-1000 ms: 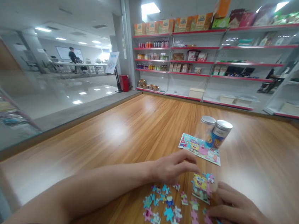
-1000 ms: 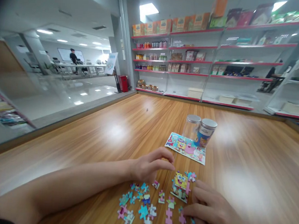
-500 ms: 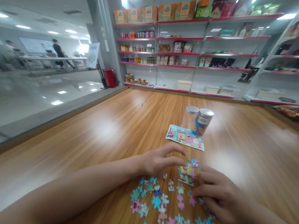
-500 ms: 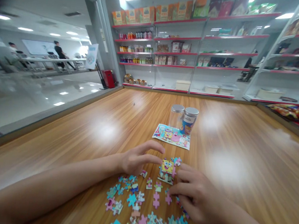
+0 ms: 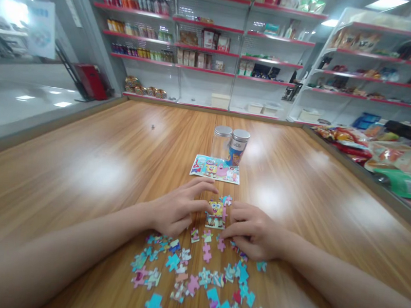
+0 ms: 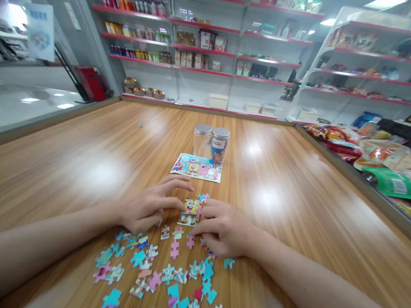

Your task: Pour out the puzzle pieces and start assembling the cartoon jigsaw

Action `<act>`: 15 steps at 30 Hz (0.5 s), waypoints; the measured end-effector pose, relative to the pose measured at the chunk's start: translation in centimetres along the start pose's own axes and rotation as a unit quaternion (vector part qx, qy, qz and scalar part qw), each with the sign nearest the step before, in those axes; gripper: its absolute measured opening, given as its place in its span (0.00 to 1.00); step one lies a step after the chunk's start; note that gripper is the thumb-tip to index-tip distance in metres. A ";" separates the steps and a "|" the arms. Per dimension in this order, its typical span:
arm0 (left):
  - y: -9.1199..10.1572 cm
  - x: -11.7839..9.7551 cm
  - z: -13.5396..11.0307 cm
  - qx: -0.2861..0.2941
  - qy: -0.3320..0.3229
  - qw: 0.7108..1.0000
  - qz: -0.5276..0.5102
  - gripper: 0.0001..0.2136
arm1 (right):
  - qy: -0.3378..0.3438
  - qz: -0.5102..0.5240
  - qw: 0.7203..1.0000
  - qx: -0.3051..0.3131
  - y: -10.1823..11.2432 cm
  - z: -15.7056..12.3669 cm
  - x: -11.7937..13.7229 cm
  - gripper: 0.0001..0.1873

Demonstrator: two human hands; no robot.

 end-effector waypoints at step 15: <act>0.7 2.0 -0.1 -0.055 0.083 0.993 -0.064 0.14 | -0.008 -0.007 1.000 -0.006 0.0 -0.1 -0.2 0.17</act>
Point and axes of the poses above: each hand's wrist, its own z-axis towards the middle knuckle, its own y-axis out of the back of the hand, x = y × z, the point moved 9 cm from there along z, towards the middle knuckle, and after that the axes turned 5 degrees about z, right-handed, at the moved point
